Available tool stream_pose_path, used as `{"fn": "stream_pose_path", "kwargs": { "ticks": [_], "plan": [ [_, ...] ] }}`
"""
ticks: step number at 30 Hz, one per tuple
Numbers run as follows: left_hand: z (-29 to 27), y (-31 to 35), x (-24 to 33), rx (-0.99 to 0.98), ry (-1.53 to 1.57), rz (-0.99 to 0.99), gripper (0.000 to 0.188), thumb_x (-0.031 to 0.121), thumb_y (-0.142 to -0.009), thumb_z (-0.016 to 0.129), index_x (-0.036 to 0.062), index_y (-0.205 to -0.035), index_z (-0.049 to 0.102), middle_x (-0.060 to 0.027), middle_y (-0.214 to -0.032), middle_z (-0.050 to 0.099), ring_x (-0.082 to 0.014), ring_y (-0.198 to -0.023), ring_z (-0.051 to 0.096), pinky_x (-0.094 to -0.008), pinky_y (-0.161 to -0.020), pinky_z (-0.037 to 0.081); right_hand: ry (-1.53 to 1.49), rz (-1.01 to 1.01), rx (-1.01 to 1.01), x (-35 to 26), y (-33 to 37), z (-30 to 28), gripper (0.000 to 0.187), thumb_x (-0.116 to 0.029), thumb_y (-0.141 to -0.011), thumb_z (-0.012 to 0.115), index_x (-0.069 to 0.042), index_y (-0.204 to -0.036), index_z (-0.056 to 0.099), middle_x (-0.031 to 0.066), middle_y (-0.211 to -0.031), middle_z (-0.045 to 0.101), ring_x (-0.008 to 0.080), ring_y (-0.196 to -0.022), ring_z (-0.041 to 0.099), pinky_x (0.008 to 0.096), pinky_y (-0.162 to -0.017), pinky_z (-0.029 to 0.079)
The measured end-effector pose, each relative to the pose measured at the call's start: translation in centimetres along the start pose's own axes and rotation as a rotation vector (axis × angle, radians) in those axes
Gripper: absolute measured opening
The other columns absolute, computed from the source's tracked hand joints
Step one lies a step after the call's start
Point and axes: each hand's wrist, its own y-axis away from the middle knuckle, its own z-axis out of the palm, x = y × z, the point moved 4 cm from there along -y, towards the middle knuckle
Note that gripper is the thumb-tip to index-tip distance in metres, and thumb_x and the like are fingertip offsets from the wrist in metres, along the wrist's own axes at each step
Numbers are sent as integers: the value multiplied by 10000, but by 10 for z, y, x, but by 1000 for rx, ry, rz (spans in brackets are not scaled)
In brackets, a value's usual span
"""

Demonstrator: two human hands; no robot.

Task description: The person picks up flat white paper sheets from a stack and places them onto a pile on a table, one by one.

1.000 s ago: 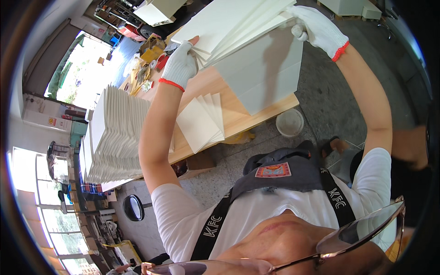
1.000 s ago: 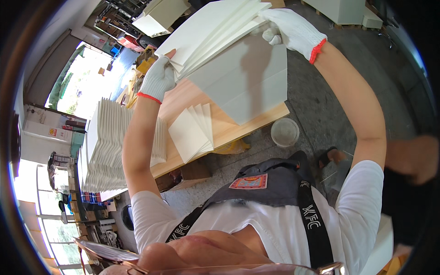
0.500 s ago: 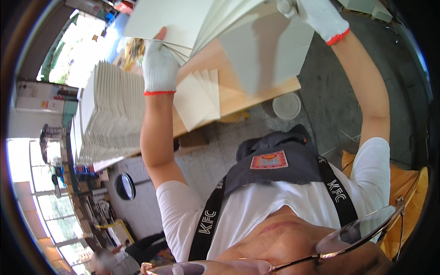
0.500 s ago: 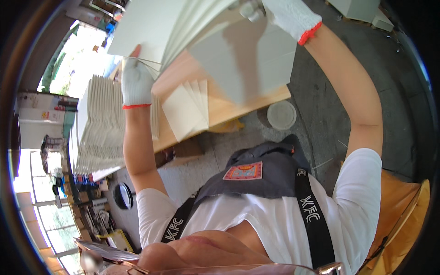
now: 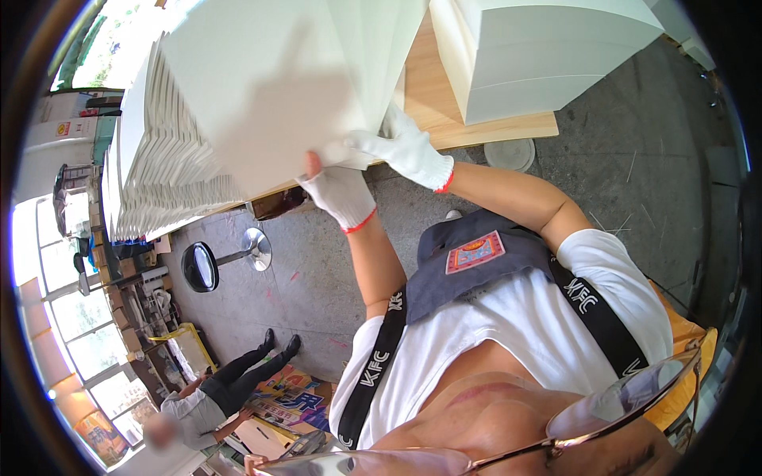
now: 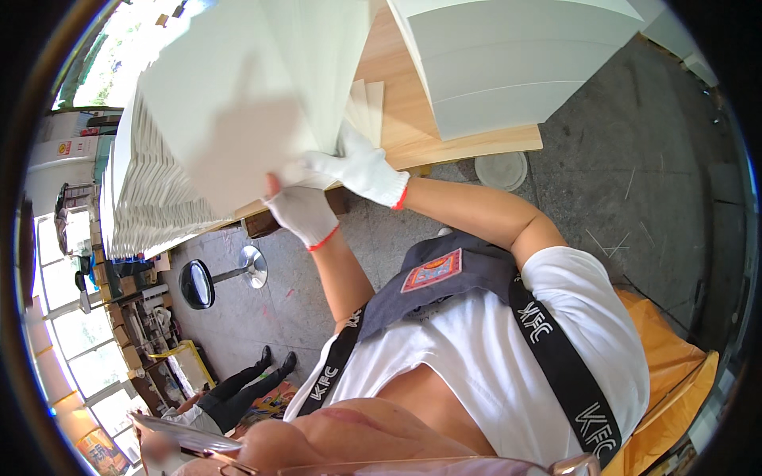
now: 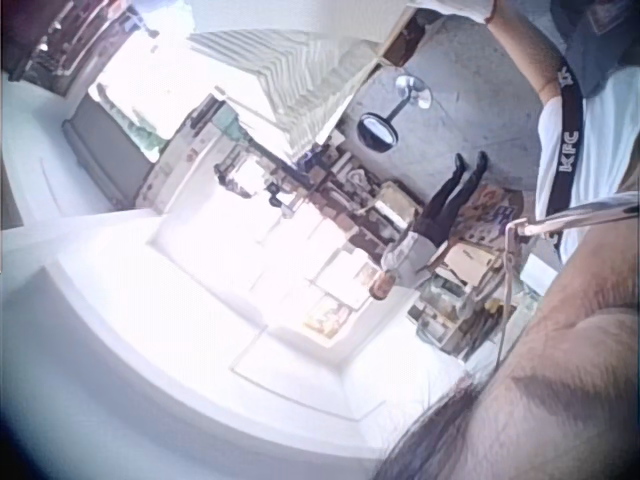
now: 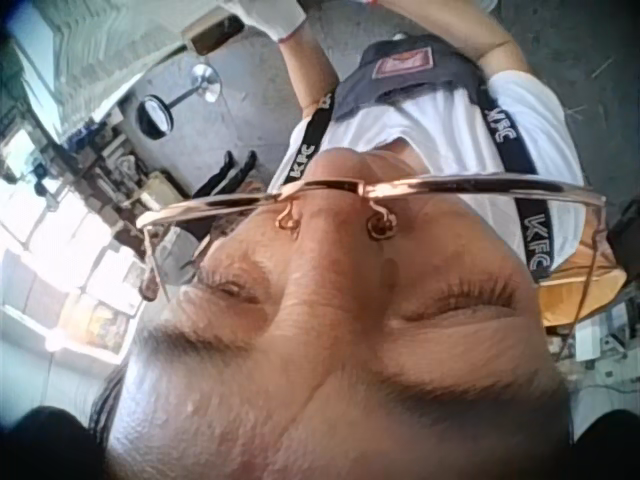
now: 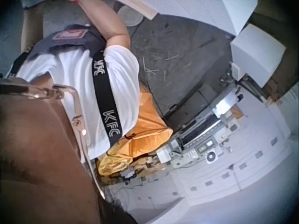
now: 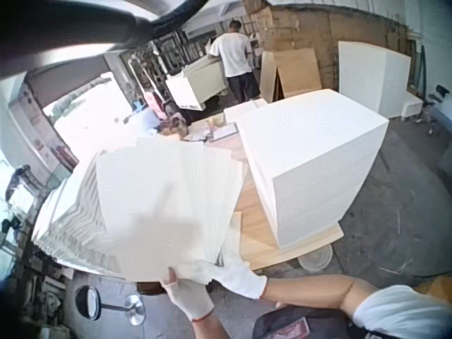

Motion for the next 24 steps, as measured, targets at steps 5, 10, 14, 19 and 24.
{"fn": "stream_pose_path", "kwargs": {
  "ticks": [5,10,14,19,24],
  "plan": [
    [-66,-2,-63,204,-19,-56,363,164,-961,511,87,-1313,467,-174,-1367,499,-337,-1252,507,-516,-1041,459,-62,358,-9,78,-13,-35,706,-232,-866,756,11,-1429,408,111,-1292,592,177,-1188,543,330,-1005,443],
    [-136,-19,-135,406,44,-253,324,98,-944,466,64,-1266,483,-190,-1333,498,-354,-1239,503,-540,-1028,459,139,547,65,159,-27,-81,657,-311,-842,756,29,-1348,511,138,-1239,637,204,-1138,598,321,-957,482],
    [-177,-11,-164,529,142,-304,356,58,-907,581,63,-1245,469,-135,-1258,528,-288,-1164,538,-485,-1003,483,171,680,64,169,-21,-81,630,-316,-830,757,61,-1292,555,148,-1191,662,215,-1092,628,328,-917,505],
    [-172,-12,-162,492,139,-379,481,65,-892,608,66,-1340,432,-147,-1313,515,-310,-1205,522,-492,-1043,446,102,750,135,177,-21,-84,600,-286,-825,763,76,-1262,567,169,-1189,659,219,-1065,644,341,-861,533],
    [-165,-15,-160,466,108,-408,434,87,-904,604,63,-1310,455,-149,-1306,524,-321,-1212,526,-501,-1043,442,-35,714,239,195,-19,-91,574,-269,-829,766,52,-1264,572,166,-1197,653,213,-1066,644,340,-855,535]
  ]
}}
